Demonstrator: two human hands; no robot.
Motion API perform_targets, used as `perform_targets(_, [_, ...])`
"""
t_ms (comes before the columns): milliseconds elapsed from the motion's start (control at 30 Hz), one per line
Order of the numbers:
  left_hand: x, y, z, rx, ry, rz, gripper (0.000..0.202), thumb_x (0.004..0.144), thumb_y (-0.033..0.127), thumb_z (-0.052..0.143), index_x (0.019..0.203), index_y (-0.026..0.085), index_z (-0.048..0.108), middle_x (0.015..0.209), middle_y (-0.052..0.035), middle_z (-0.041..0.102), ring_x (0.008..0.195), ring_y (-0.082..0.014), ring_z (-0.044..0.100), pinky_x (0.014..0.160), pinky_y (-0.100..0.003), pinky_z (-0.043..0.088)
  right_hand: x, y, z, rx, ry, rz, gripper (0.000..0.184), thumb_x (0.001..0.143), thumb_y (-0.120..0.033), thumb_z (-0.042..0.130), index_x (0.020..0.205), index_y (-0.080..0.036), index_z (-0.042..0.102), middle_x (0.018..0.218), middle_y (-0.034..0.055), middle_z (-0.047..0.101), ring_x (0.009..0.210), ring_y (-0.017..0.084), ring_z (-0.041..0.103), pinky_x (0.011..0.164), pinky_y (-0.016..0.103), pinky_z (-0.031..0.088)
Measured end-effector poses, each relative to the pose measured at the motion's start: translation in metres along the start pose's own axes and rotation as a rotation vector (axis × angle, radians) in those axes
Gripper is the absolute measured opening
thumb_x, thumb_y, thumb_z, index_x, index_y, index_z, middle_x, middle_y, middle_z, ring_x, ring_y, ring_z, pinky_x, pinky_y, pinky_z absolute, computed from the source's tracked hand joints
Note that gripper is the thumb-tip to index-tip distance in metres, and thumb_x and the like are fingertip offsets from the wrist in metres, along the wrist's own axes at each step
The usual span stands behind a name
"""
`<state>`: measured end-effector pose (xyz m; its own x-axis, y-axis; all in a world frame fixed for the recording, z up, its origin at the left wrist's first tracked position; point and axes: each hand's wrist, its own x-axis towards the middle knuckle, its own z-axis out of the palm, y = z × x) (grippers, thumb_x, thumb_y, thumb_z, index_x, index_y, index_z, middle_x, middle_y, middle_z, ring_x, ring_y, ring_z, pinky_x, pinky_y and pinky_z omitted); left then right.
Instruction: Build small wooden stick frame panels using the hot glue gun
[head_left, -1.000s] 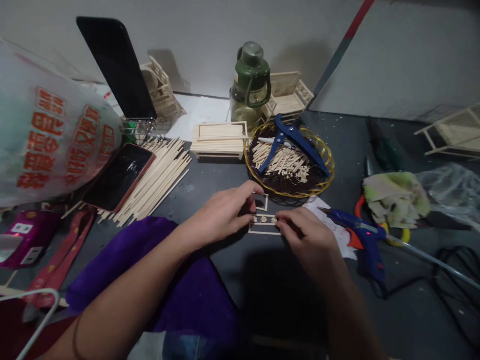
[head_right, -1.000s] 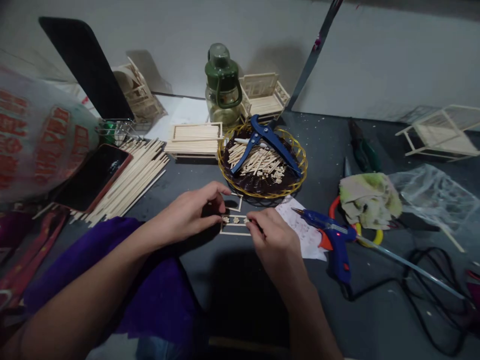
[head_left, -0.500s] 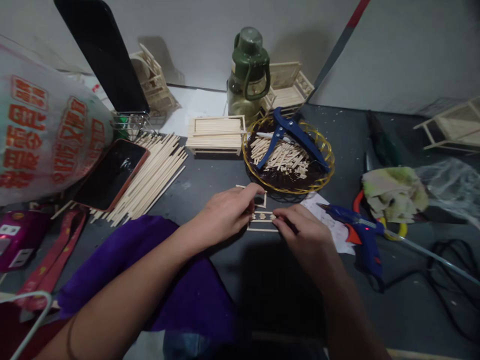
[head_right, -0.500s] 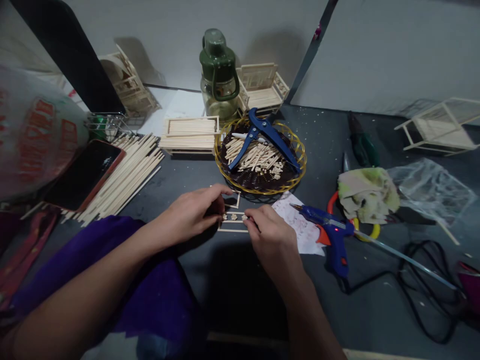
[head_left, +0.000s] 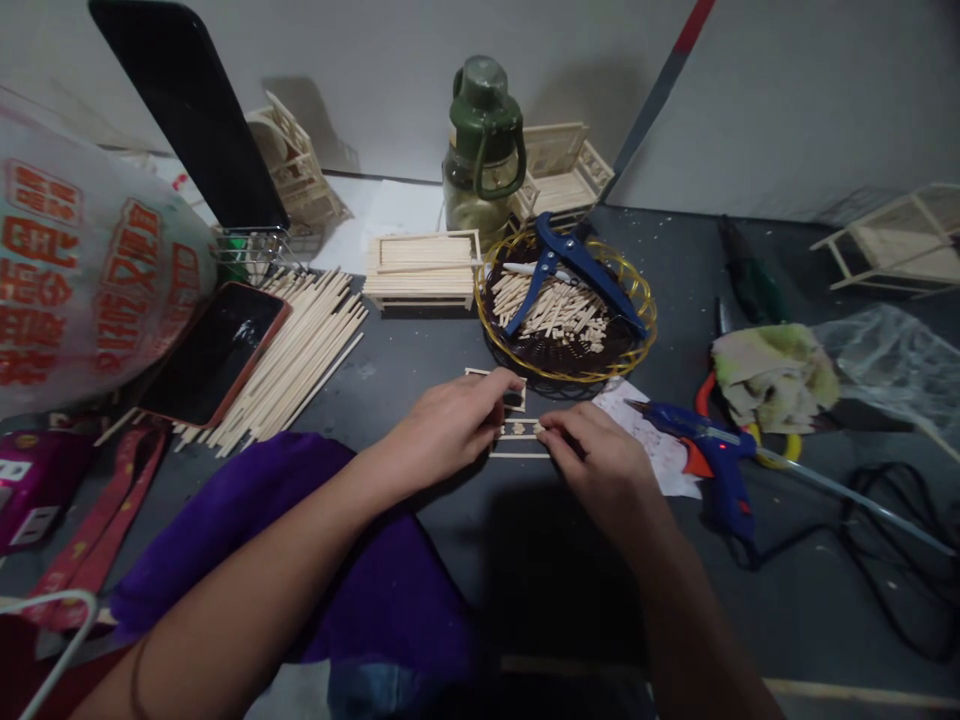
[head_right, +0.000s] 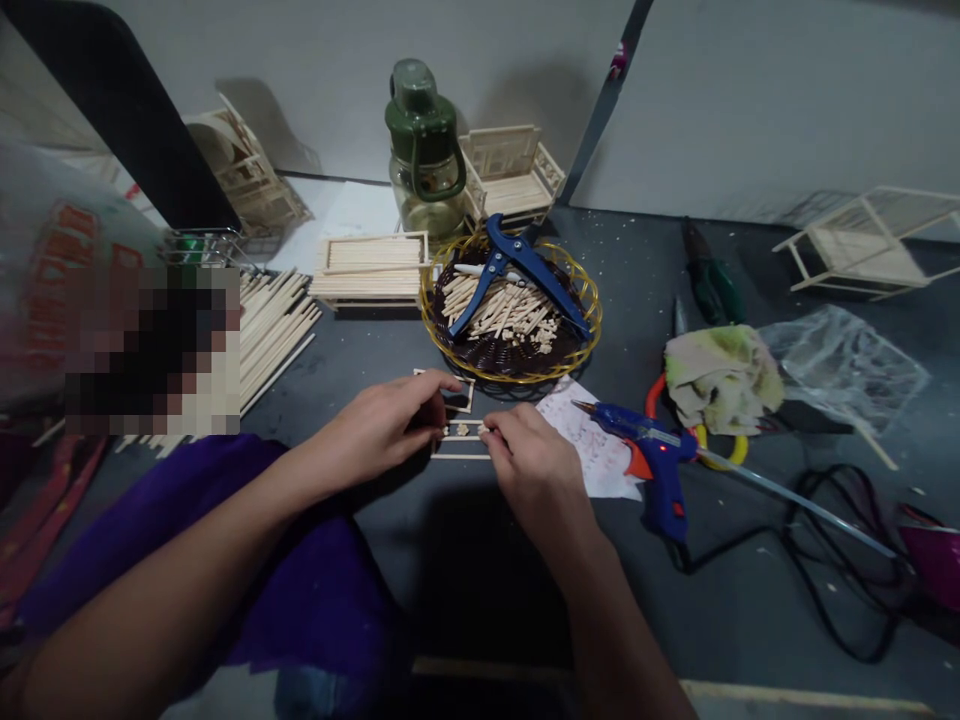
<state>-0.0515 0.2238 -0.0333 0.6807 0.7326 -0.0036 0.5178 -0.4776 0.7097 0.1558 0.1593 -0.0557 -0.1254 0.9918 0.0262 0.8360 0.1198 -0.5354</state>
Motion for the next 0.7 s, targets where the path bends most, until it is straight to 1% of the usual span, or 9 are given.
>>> perform_targets(300, [0.0008, -0.0021, 0.0025, -0.02, -0.004, 0.007, 0.041, 0.084, 0.006, 0.05, 0.122, 0.021, 0.049, 0.094, -0.0041, 0.068, 0.084, -0.0183, 0.064, 0.073, -0.028, 0.046, 0.0002, -0.0009, -0.0011, 0.002, 0.003, -0.002, 0.012, 0.092, -0.022, 0.055, 0.094, -0.021, 0.067, 0.087, 0.0037, 0.063, 0.081, 0.019, 0.061, 0.071, 0.03, 0.045])
perform_targets(500, [0.0008, -0.003, 0.0039, -0.04, 0.002, 0.013, 0.044, 0.082, 0.006, 0.052, 0.122, 0.023, 0.049, 0.091, -0.0029, 0.067, 0.083, -0.0184, 0.064, 0.073, -0.028, 0.046, -0.0002, -0.0005, -0.0009, 0.023, 0.016, -0.026, 0.012, 0.091, -0.022, 0.055, 0.098, -0.021, 0.066, 0.088, 0.0037, 0.063, 0.083, 0.019, 0.061, 0.074, 0.03, 0.046])
perform_targets(700, [0.0016, -0.0026, 0.0059, -0.039, 0.014, 0.02, 0.044, 0.082, 0.007, 0.053, 0.122, 0.024, 0.05, 0.092, -0.0031, 0.068, 0.082, -0.0185, 0.063, 0.074, -0.029, 0.045, 0.0, -0.0005, -0.0007, 0.017, 0.017, -0.037, 0.013, 0.092, -0.021, 0.052, 0.093, -0.021, 0.065, 0.087, 0.0044, 0.062, 0.081, 0.019, 0.06, 0.074, 0.031, 0.046])
